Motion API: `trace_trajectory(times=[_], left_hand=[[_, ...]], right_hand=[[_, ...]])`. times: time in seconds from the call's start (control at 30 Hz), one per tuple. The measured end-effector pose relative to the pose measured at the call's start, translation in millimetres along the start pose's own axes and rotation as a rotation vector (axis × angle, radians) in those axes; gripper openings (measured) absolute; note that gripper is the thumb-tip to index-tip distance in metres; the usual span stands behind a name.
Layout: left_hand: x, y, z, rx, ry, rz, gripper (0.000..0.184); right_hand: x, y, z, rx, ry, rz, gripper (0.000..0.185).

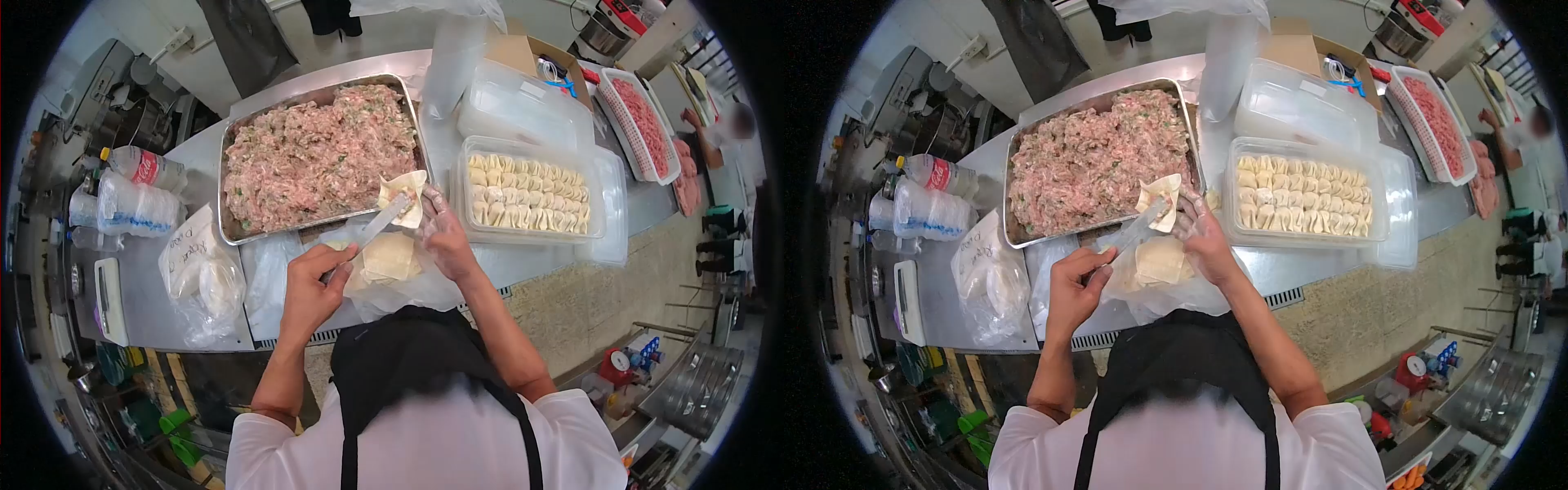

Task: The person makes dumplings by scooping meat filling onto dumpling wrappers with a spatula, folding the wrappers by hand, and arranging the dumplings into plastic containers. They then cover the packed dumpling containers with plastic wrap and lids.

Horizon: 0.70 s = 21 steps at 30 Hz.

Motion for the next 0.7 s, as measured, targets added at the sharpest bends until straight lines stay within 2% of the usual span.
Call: trace_trajectory(times=[0.03,0.1,0.13,0.2,0.27,0.3,0.33,0.37,0.4,0.47,0.5,0.57,0.63,0.7], left_hand=[[2,3,0,-0.003,-0.001,-0.003,0.027],[5,5,1,-0.060,-0.072,-0.041,0.028],[7,5,2,-0.061,-0.074,-0.040,0.028],[10,4,4,-0.205,0.024,-0.160,0.028],[16,21,6,-0.169,-0.015,-0.151,0.030],[18,31,6,-0.132,-0.048,-0.140,0.032],[17,38,6,-0.146,-0.054,-0.138,0.032],[14,46,6,-0.052,-0.039,-0.041,0.033],[13,52,5,0.038,-0.027,0.061,0.034],[11,53,1,0.025,0.012,0.083,0.035],[7,51,-1,0.012,0.011,0.057,0.036],[-4,41,-3,-0.015,0.005,0.099,0.037],[-3,31,-3,-0.089,-0.036,0.150,0.037],[-7,30,-4,-0.107,-0.013,0.179,0.037]], right_hand=[[3,2,1,0.002,0.056,0.113,0.050],[8,5,3,-0.244,0.214,0.921,0.060],[4,6,3,-0.358,0.369,1.122,0.057],[10,12,-2,-0.431,0.443,1.171,0.050],[13,17,-5,-0.502,0.554,1.239,0.032],[10,19,-6,-0.494,0.554,1.244,0.032],[4,22,-8,-0.406,0.311,1.154,0.029],[-2,25,-8,-0.311,0.077,1.054,0.026],[-12,24,-7,-0.290,0.083,1.069,0.026],[-34,18,-3,-0.097,-0.025,0.637,0.015],[-44,15,-2,-0.070,-0.006,0.662,0.015],[-65,7,0,-0.221,0.294,0.684,0.015],[-93,11,4,-0.140,0.273,0.651,0.018],[-123,13,4,0.075,0.187,0.303,0.025]])
Point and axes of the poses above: each hand's wrist, its own z-axis away from the middle knuckle, its own y-axis out of the back of the hand, x = y × z, the point moved 1 cm from there along -z, towards the middle knuckle, and after that the axes turned 15 degrees about y, right-handed, at the moved point
